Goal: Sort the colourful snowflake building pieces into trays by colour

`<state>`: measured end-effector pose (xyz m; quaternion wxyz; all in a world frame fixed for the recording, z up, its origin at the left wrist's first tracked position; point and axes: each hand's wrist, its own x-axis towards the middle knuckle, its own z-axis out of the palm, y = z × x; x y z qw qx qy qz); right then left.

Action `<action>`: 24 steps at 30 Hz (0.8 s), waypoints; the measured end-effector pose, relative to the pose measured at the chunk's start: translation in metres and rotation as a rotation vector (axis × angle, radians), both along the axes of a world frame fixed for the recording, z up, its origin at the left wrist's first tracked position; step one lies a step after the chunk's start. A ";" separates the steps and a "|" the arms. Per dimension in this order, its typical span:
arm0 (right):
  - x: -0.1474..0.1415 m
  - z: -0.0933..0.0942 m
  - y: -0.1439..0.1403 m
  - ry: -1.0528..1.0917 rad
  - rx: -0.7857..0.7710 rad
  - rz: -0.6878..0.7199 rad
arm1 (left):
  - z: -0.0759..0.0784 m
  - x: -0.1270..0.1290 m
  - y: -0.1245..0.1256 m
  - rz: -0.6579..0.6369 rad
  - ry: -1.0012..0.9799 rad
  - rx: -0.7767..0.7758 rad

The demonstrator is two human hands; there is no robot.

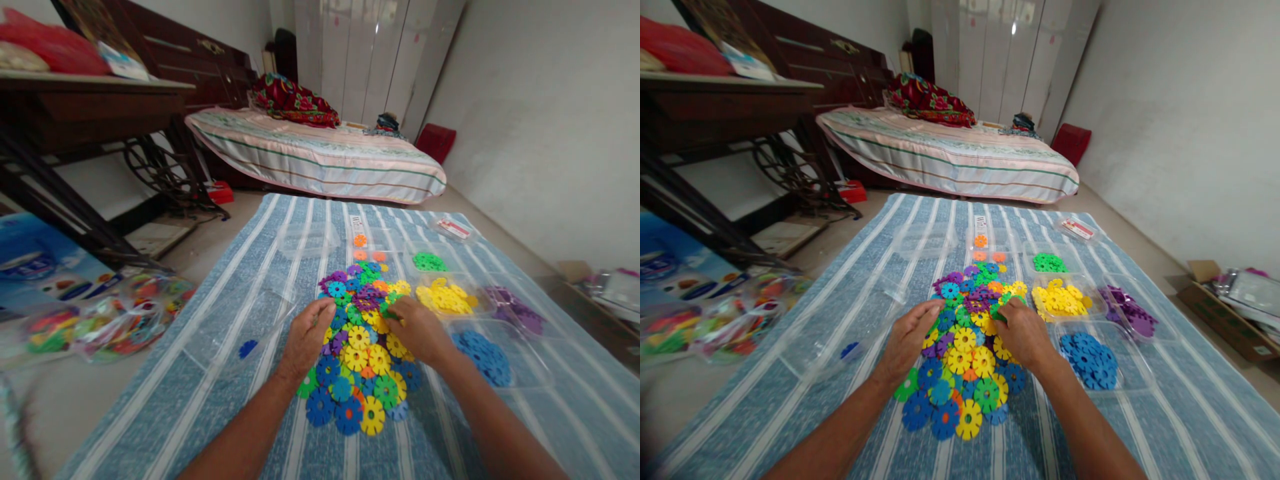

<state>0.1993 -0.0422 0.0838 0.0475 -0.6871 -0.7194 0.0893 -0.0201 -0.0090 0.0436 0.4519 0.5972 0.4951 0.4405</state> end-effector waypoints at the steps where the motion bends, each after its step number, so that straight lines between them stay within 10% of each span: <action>1: 0.000 0.000 0.000 -0.003 0.004 -0.017 | 0.000 0.000 0.000 0.000 0.002 0.004; 24: 0.034 0.015 0.015 0.059 0.102 0.049 | 0.000 0.000 0.000 0.004 -0.003 -0.015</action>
